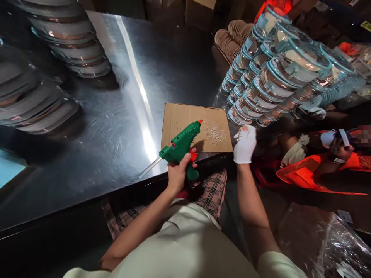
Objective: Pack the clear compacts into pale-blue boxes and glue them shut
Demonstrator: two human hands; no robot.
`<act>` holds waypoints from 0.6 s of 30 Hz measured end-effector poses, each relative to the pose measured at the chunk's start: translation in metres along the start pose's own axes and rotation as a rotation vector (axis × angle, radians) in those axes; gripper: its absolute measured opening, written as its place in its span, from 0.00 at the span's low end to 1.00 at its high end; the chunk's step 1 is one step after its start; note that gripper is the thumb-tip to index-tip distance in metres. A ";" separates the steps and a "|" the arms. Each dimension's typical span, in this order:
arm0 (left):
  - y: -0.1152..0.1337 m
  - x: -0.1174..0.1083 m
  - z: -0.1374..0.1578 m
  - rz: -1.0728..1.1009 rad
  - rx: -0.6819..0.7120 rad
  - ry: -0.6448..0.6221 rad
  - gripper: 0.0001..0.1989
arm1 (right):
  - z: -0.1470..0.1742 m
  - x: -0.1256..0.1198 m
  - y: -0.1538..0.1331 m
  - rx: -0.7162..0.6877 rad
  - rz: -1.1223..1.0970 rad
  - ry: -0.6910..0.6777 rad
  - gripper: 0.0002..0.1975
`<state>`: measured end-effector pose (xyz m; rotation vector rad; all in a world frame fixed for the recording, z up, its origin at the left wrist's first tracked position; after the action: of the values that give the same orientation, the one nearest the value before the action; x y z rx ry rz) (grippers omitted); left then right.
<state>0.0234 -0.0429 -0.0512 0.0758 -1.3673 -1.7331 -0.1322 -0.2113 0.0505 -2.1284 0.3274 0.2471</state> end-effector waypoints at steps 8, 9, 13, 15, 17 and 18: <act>0.006 -0.002 -0.002 -0.027 0.000 0.044 0.25 | -0.014 -0.048 -0.024 0.105 -0.388 0.004 0.21; 0.007 -0.004 -0.001 -0.035 0.003 0.043 0.24 | -0.011 -0.056 -0.009 0.260 -0.476 -0.007 0.20; 0.014 -0.008 0.000 -0.059 0.042 0.075 0.16 | 0.017 -0.109 0.025 0.638 -0.688 0.050 0.10; 0.020 -0.007 0.002 -0.090 0.075 0.071 0.10 | 0.034 -0.139 0.022 0.660 -0.664 0.111 0.08; 0.027 -0.002 0.006 -0.180 0.106 0.023 0.06 | 0.050 -0.165 0.011 0.634 -0.601 0.122 0.08; 0.030 0.000 0.008 -0.233 0.113 -0.001 0.06 | 0.058 -0.176 0.005 0.608 -0.569 0.118 0.09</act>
<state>0.0372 -0.0362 -0.0237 0.3080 -1.5054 -1.8442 -0.3027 -0.1408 0.0681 -1.5495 -0.1367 -0.2812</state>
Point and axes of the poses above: each hand's wrist, its own z-axis away from the middle knuckle, its own x-axis out of the palm, y = z × x, the point moved 4 cm from there along -z, towards the middle knuckle, and after that the axes turned 10 degrees about -z, right-handed, at the moved point
